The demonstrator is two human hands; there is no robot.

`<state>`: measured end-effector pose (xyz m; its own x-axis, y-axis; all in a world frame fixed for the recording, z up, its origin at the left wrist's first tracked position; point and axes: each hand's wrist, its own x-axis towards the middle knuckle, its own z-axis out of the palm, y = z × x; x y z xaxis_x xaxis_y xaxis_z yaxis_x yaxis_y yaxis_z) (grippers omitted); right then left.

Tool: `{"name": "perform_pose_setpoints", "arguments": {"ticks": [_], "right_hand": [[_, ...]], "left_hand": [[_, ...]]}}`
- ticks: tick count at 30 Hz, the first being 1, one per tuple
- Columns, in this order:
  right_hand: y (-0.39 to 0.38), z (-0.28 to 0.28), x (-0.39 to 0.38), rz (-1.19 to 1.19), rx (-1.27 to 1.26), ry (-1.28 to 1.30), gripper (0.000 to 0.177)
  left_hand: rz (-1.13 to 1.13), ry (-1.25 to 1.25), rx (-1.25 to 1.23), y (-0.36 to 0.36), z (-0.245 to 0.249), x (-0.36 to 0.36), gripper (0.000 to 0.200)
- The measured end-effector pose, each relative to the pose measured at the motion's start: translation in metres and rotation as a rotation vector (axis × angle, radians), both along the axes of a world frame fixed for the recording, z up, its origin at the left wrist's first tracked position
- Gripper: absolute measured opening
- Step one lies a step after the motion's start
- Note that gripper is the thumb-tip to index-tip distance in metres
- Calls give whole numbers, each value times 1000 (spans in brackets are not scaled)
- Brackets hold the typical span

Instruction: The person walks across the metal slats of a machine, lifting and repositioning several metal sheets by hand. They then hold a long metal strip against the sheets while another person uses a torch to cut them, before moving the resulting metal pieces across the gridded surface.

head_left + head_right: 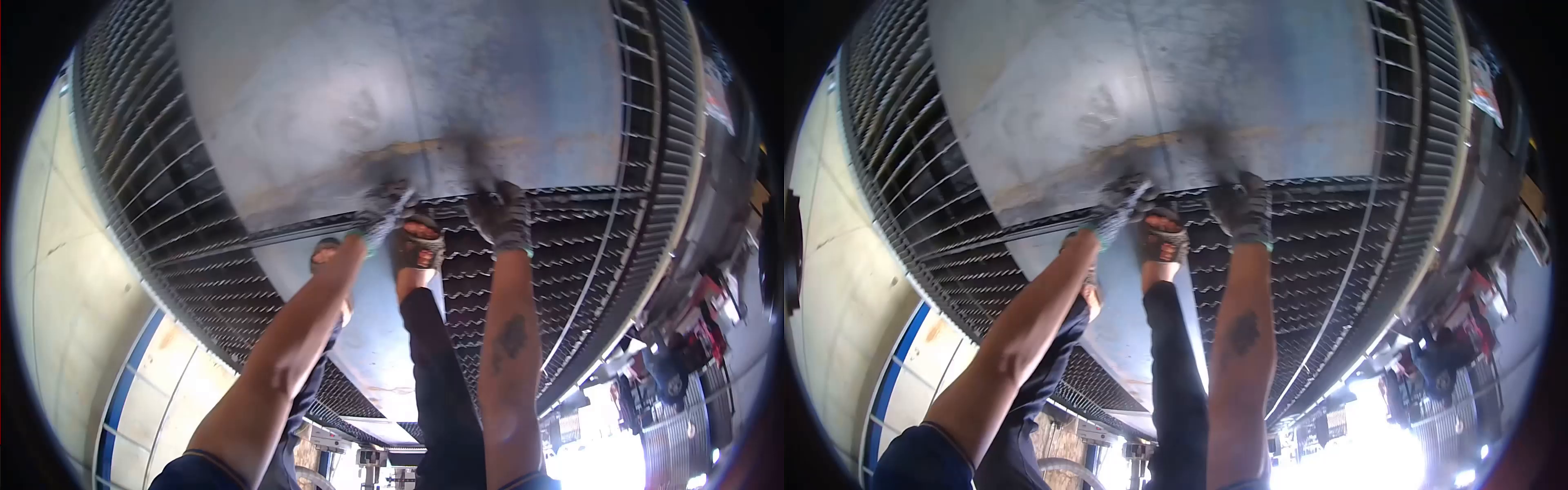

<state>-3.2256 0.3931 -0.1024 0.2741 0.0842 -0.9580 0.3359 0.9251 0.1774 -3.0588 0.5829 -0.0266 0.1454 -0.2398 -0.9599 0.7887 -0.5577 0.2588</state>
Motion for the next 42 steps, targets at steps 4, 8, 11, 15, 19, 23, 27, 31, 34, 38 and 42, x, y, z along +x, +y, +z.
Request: {"name": "perform_pose_setpoints", "arguments": {"ticks": [4, 8, 11, 15, 19, 23, 27, 31, 34, 38, 42], "right_hand": [[0, 43, 16, 83, -134, 253, 37], [-2, 38, 17, -18, -99, 181, 44], [2, 38, 26, -45, -142, 299, 40], [-2, 35, 43, -94, -70, 160, 27], [0, 7, 20, -30, -237, 260, 30], [10, 26, 3, 38, -310, 47, 34], [-2, 77, -15, 123, -249, -18, 31], [-14, 163, -9, 516, -477, 226, 14], [-89, 208, -14, 1000, -761, 463, 28], [-190, 224, -34, 1014, -1143, 1015, 54], [-242, 185, -9, 1890, -1263, 906, 59]], "left_hand": [[-204, -192, -116, -25, -18, -10, 29], [-310, -289, -87, -15, -86, -33, 29], [-543, -604, -139, -3, -79, -41, 24], [556, 195, 129, -17, -26, -41, 17], [317, 152, 120, -19, 1, -26, 23], [-56, -73, 20, -22, -25, -16, 31], [-905, -1170, -354, -49, -42, -21, 43], [-776, -875, -79, -44, -22, -37, 47], [-488, -811, -28, -34, 0, -35, 43], [618, -493, -301, 13, -21, -30, 33], [-327, -880, 74, 24, 81, 35, 42]]}}
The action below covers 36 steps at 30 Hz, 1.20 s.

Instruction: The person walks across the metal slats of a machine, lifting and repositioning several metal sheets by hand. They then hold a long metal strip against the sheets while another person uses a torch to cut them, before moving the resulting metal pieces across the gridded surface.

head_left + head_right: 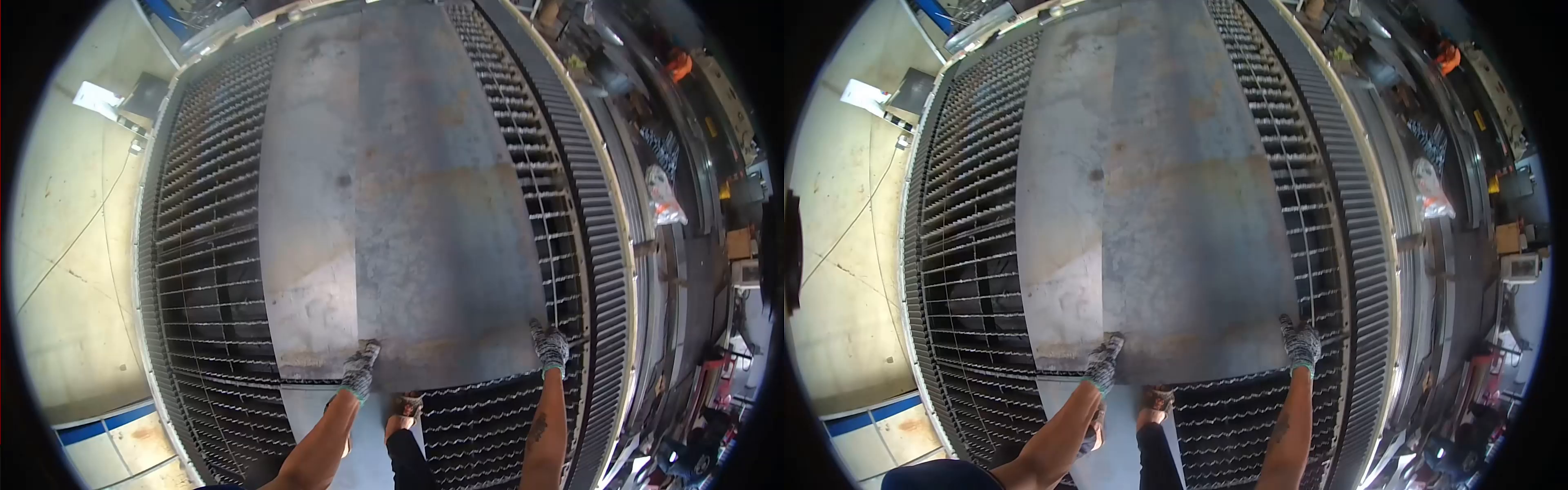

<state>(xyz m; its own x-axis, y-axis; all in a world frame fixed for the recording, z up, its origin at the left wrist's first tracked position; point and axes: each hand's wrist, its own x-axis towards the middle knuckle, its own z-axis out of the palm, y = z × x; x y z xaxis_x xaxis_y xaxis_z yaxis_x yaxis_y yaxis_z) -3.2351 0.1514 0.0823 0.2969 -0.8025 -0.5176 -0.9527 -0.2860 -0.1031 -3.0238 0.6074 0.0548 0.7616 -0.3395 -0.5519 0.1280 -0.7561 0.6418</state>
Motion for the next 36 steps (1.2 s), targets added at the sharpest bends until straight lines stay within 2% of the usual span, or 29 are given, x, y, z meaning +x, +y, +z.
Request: {"name": "perform_pose_setpoints", "arguments": {"ticks": [2, 3, 10, 11, 12, 13, 15, 16, 17, 18, 19, 20, 21, 22, 23, 25, 26, 28, 29, 31, 34, 35, 36], "right_hand": [[-3, -11, -1, 155, 35, 122, 55], [1, -15, 0, 223, 18, 184, 53], [29, -39, -6, 628, -146, 307, 41], [31, -41, -7, 745, -202, 291, 39], [36, -41, -5, 856, -273, 262, 38], [46, -41, 0, 947, -340, 230, 37], [91, 10, 34, 767, -174, 229, 37], [110, 28, 48, 579, -4, 225, 38], [122, 17, 44, 579, 2, 220, 38], [137, -5, 34, 658, -55, 129, 37], [149, -28, 24, 730, -117, 34, 36], [163, -47, 18, 718, -116, 25, 36], [176, -65, 16, 434, 50, -184, 35], [181, -67, 14, 297, 140, -284, 35], [187, -67, 13, 157, 221, -386, 35], [184, -38, 4, 315, 137, -325, 33], [182, -23, -4, 399, 98, -291, 32], [178, -3, -18, 577, 25, -219, 31], [170, -10, -31, 592, 26, -210, 31], [142, -41, -73, 421, 67, -181, 32], [116, -14, -92, 448, 10, -156, 39], [111, -11, -98, 451, 5, -159, 39], [107, -8, -104, 458, 2, -135, 39]], "left_hand": [[425, 177, -81, -4, 19, 15, 54], [448, 187, -55, 4, 23, 22, 56], [81, 53, 237, 43, 5, 55, 64], [111, 75, 228, 49, 4, 59, 65], [313, 142, 54, 55, 2, 56, 71], [296, 191, 44, 51, 36, 66, 70], [218, 127, 161, 90, 4, 77, 69], [246, 78, 117, 97, 20, 84, 68], [271, 32, 75, 103, 39, 90, 68], [233, 12, 119, 142, -2, 100, 63], [333, 105, 13, 123, 67, 107, 60], [265, 68, 95, 143, 51, 117, 57], [207, 30, 179, 165, 36, 126, 54], [304, 28, 197, 164, 52, 120, 52], [310, 23, 198, 169, 52, 117, 52], [224, 2, 202, 187, 31, 100, 49], [25, -86, 270, 187, 32, 89, 49], [-200, -196, 244, 187, 25, 56, 37], [-371, -289, 385, 193, 7, 34, 32], [19, -2, 145, 160, 29, 8, 37], [397, 223, 116, 111, 92, -16, 55], [429, 286, 186, 91, 135, -12, 54], [456, 275, 151, 85, 143, -16, 55]]}}
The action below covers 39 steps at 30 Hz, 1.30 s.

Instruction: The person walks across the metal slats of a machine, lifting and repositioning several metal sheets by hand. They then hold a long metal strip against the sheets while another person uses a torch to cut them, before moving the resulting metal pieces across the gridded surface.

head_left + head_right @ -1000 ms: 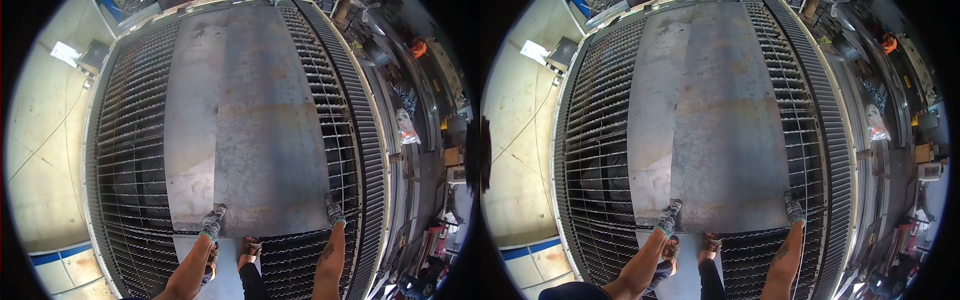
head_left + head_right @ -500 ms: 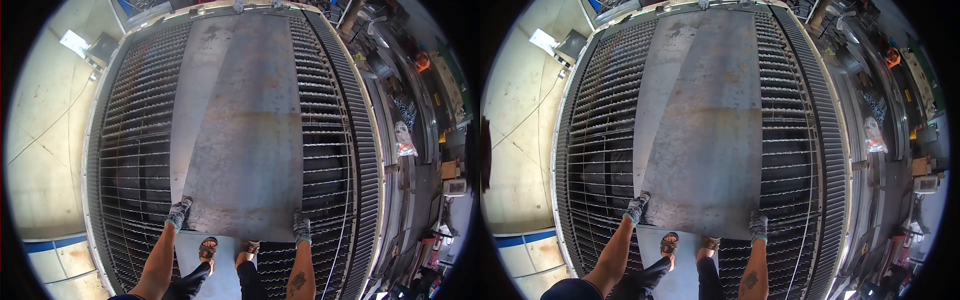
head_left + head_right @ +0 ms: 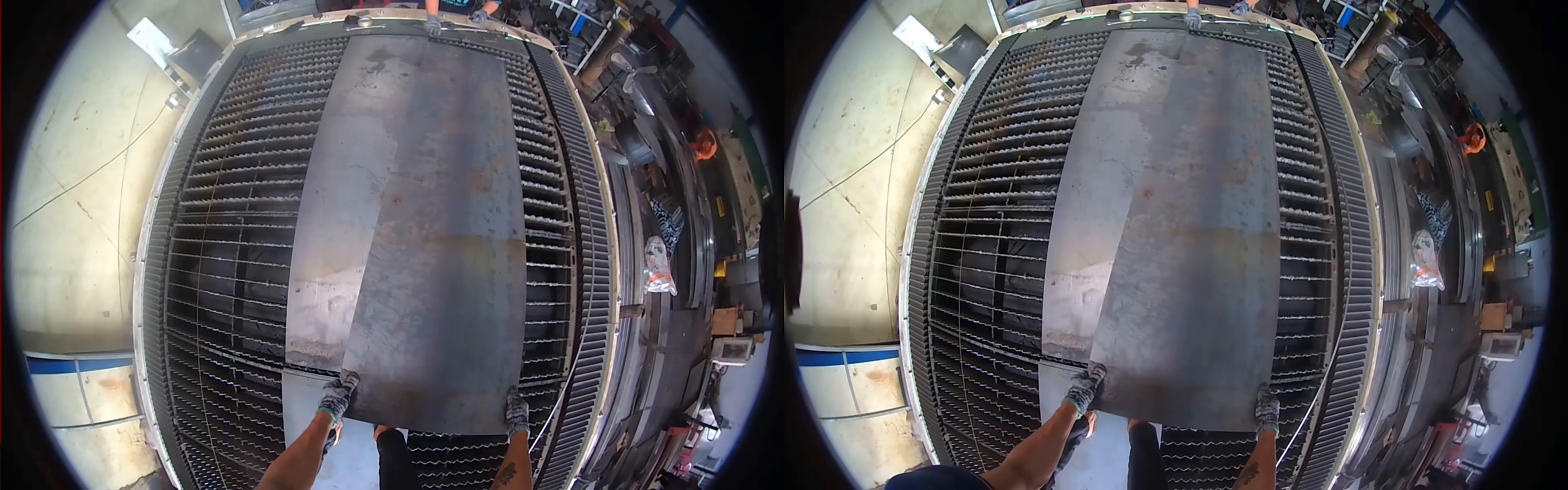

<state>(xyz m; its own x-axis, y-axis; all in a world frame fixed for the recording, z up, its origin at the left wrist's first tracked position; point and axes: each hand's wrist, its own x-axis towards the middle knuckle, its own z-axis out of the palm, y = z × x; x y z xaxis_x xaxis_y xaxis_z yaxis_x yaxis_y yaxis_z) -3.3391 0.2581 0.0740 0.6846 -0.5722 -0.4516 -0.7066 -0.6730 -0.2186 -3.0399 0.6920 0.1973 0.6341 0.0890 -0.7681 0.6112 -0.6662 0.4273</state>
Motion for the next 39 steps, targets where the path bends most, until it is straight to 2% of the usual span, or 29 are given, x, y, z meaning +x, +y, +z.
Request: {"name": "perform_pose_setpoints", "arguments": {"ticks": [1, 2, 3, 5, 7, 8, 11, 12, 13, 15, 16, 17, 18, 19, 20, 22, 23, 24, 25, 27, 29, 30, 32, 34, 35, 36, 37, 38, 39], "right_hand": [[-5, -1, -3, 6, -9, 22, 39], [-8, 7, 6, -118, 38, 225, 38], [-5, 10, 3, -117, 39, 228, 38], [-1, 11, 3, 150, -122, 224, 36], [8, 9, 8, 205, -168, 153, 35], [13, 9, 9, 264, -206, 103, 34], [20, 6, 13, 144, -33, 34, 33], [20, 5, 17, 129, -9, 217, 34], [23, 6, 18, 133, -6, 223, 34], [27, 4, 15, 107, -17, 20, 36], [23, -18, 0, 112, -12, 33, 36], [14, -56, -19, -386, 318, -230, 37], [15, -66, -22, -894, 641, -492, 39], [17, -72, -28, -897, 643, -485, 39], [22, -58, -17, -901, 534, -375, 40], [24, -37, 7, -896, 309, -171, 44], [14, -50, -1, -895, 310, -166, 44], [0, -74, -20, -693, 191, -114, 44], [2, -58, -13, -701, 194, -79, 45], [0, -21, 9, -718, 193, 34, 49], [6, 33, 34, -742, 171, 122, 53], [12, 61, 47, -758, 134, 142, 55], [28, 102, 53, -747, -40, 152, 58], [37, 109, 45, -739, -326, 231, 68], [40, 52, -16, -760, -489, -88, 70], [63, 82, 0, -989, -425, -138, 79], [82, 97, 12, -1144, -220, -180, 79], [100, 111, 24, -1305, -32, -199, 80], [119, 110, 31, -812, -110, -85, 74]], "left_hand": [[29, -21, -27, -4, 4, -3, 55], [33, -19, -28, -7, 11, -3, 55], [36, 13, -14, -9, 19, 0, 56], [36, 35, -2, -8, 19, 2, 56], [-78, 29, 91, -2, 18, 8, 58], [-43, 2, 117, 1, 20, 7, 58], [-28, 1, 32, 31, -27, 1, 58], [-26, -9, 11, 32, -26, 3, 59], [-23, -3, 13, 33, -27, 3, 59], [-61, 43, 72, 28, -20, 5, 57], [-49, 4, 28, 16, 6, 7, 55], [-47, 13, 32, 10, 12, 2, 55], [-10, 27, -17, 6, 16, -2, 55], [29, 39, -66, 1, 19, -5, 55], [62, 82, -118, -3, 23, -8, 63], [43, 18, -113, -3, -1, -23, 50], [13, -67, -78, 4, -29, -39, 44], [-19, -160, -48, 14, -62, -58, 38], [-33, -192, -24, 12, -63, -61, 32], [-68, -131, 54, 0, -48, -56, 45], [-112, -23, 29, -20, -2, -36, 60], [-124, -14, 58, -29, 15, -30, 62], [-51, 143, -20, -41, 15, -32, 60], [-119, 147, -17, -56, 4, -47, 57], [-181, 148, 0, -61, -6, -60, 55], [-166, 43, 91, -54, -68, -107, 53], [-170, 51, 84, -66, -62, -115, 53], [-272, 5, 94, -85, -50, -124, 55], [-330, -15, 95, -100, -53, -138, 56]]}}
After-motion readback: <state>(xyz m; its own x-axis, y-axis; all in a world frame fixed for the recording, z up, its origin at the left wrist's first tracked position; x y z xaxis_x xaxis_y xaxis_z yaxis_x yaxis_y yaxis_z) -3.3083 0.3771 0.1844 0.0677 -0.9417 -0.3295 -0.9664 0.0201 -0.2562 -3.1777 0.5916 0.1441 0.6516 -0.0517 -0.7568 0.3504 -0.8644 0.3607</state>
